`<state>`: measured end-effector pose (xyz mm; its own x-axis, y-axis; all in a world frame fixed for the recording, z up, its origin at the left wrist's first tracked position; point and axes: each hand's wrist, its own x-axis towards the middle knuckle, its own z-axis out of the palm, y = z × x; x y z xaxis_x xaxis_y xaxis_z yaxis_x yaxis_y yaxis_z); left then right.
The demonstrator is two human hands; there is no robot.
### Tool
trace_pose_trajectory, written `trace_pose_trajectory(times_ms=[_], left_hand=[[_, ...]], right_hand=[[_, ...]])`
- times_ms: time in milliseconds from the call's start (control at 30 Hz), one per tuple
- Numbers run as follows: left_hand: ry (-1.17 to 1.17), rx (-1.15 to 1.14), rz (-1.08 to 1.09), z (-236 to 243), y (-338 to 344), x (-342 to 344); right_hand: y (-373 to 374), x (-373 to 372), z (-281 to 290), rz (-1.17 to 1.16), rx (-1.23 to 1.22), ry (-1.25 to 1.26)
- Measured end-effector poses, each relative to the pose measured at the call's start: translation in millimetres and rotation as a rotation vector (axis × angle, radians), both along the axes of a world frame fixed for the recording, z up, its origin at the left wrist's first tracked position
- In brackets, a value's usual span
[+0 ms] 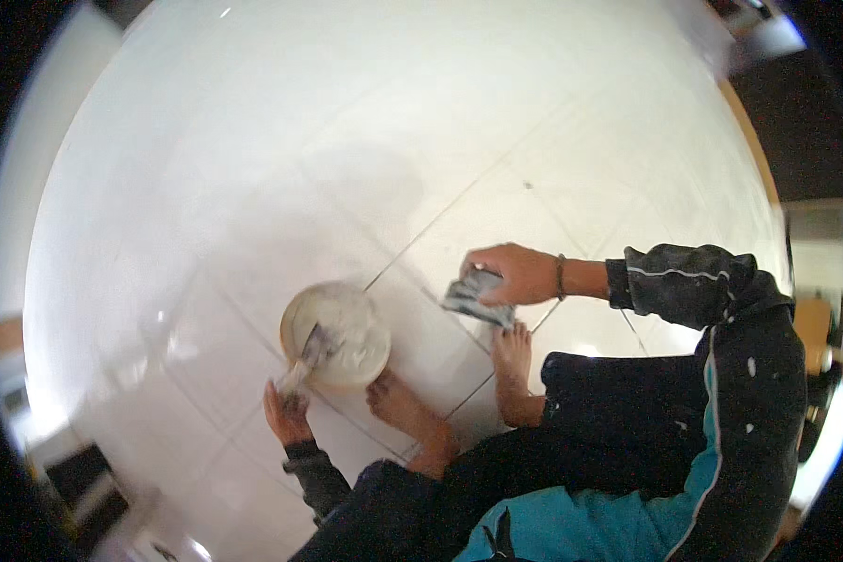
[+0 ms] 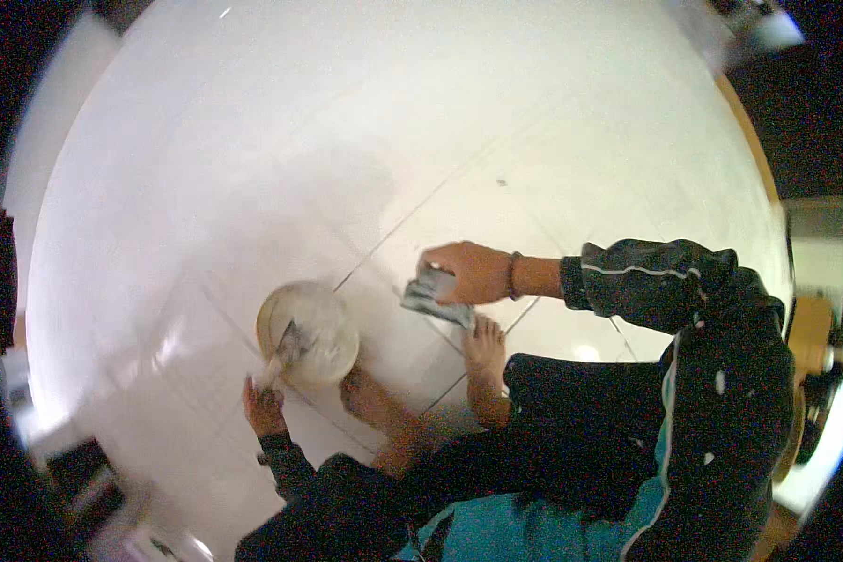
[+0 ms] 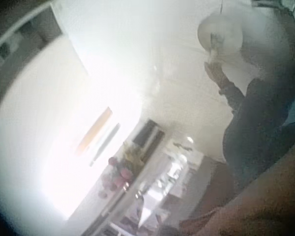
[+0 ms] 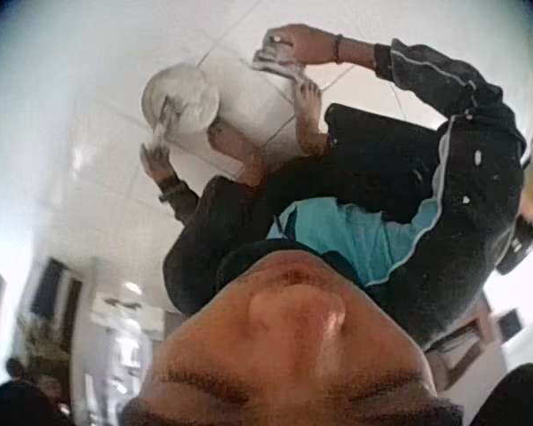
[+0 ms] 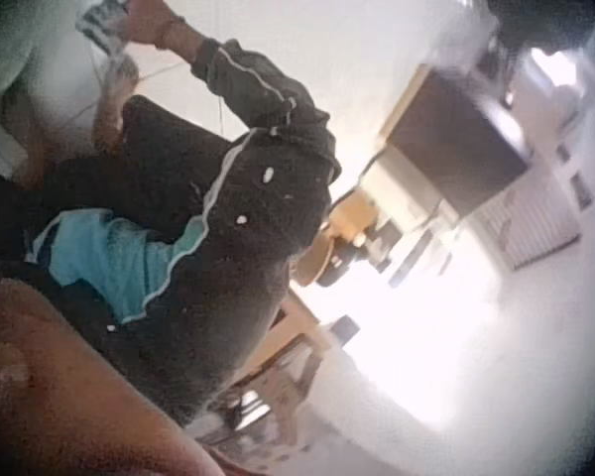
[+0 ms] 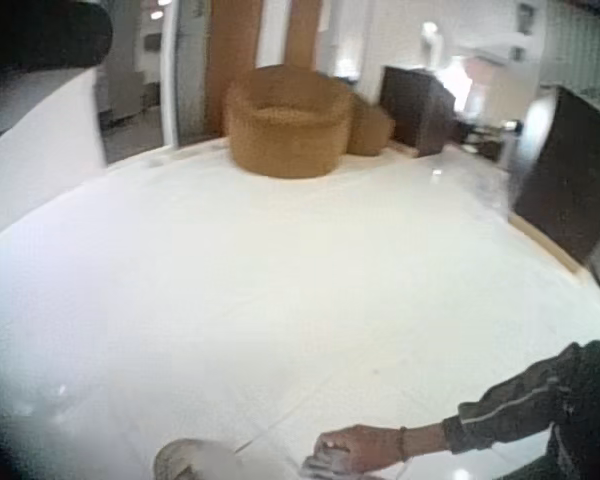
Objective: The person applies white grout to the gaps between floor tiles using a putty knife, then wipes away the excess with a small piece of mesh or cloth.
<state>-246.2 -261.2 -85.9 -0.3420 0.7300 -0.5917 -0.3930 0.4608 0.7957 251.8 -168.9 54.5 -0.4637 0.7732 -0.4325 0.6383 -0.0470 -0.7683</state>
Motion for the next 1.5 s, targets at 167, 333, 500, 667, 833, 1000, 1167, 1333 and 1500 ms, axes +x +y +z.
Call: trace_pose_trajectory(times_ms=[167, 333, 500, 667, 833, 1000, 1167, 1333, 1500], left_hand=[[0.169, -0.047, -0.052, -25, -17, 45], [0.354, -0.011, -0.248, 2, -4, 70], [0.260, -0.045, -0.277, 31, 29, 68], [0.194, -0.026, -0.461, 34, 46, 74], [0.058, 0.022, -0.544, 68, 39, 80], [0.053, -0.037, -0.542, 60, 22, 116], [0.037, -0.005, -0.561, 67, -8, 153], [0.023, 0.094, -0.764, 66, -15, 177], [0.272, 0.306, -1.035, 60, 12, 199]], right_hand=[[-93, 82, 27, -0.299, 0.004, -0.112], [-164, 102, 42, -0.857, -0.138, 0.027], [-175, 88, 22, -0.990, -0.093, 0.247], [-176, 85, 15, -0.979, -0.023, 0.159], [-160, 69, 22, -1.015, 0.018, 0.105], [-127, 50, 8, -0.873, -0.031, 0.231], [-114, 41, 9, -0.757, -0.110, 0.183], [-111, 43, 21, -0.657, 0.085, 0.177], [-121, 52, 46, -0.645, 0.231, 0.111]])
